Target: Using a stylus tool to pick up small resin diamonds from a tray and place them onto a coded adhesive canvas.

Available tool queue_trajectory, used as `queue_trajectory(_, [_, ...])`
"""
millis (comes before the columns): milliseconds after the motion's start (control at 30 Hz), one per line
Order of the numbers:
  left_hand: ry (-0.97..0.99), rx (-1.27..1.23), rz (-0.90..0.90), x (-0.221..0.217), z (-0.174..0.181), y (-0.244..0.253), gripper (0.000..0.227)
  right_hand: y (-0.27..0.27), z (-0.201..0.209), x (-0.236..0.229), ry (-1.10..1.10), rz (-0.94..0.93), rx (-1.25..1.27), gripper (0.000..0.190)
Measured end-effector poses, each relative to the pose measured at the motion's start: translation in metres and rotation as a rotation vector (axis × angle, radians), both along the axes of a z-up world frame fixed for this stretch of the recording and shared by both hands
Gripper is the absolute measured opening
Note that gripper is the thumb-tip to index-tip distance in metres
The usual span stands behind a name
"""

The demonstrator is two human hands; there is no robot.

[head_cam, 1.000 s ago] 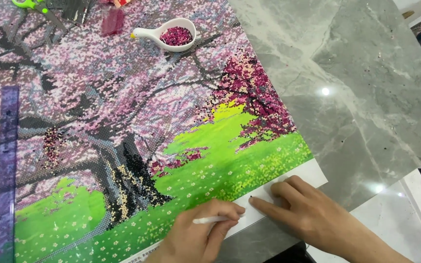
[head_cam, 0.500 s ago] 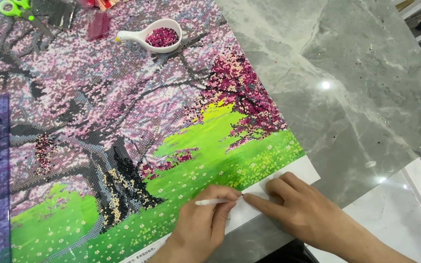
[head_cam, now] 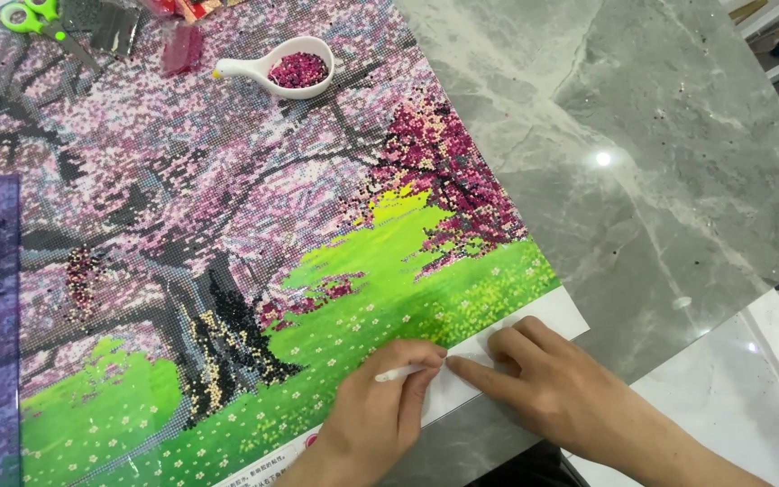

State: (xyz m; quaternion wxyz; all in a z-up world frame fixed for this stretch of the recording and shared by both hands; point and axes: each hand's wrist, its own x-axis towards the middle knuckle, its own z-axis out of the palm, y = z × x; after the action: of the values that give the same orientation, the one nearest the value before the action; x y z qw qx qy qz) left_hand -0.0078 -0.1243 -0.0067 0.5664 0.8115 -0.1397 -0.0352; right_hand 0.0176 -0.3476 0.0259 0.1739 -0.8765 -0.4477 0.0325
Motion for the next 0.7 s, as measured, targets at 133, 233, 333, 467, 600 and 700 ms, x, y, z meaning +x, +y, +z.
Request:
queue_trajectory(133, [0.048, 0.004, 0.004, 0.000, 0.003, -0.001, 0.014, 0.000, 0.001, 0.000, -0.005, 0.008, -0.009, 0.051])
queue_trajectory(233, [0.060, 0.006, -0.005, 0.001, 0.003, -0.001, 0.013, -0.001, -0.001, 0.000, -0.001, 0.010, -0.010, 0.052])
queue_trajectory(333, [0.046, 0.024, -0.007, 0.000, 0.000, -0.001, 0.014, 0.001, 0.003, 0.000, 0.022, -0.006, -0.018, 0.055])
queue_trajectory(467, [0.041, 0.027, -0.009, 0.002, -0.001, 0.001, 0.014, -0.002, -0.001, 0.001, -0.008, 0.023, -0.009, 0.056])
queue_trajectory(600, [0.112, -0.018, 0.000, 0.009, 0.009, 0.006, 0.012, -0.009, -0.007, 0.001, 0.106, -0.011, 0.104, 0.061])
queue_trajectory(700, [0.299, -0.172, 0.066, 0.011, 0.019, 0.012, 0.011, -0.011, -0.006, 0.000, 0.129, -0.040, 0.123, 0.058])
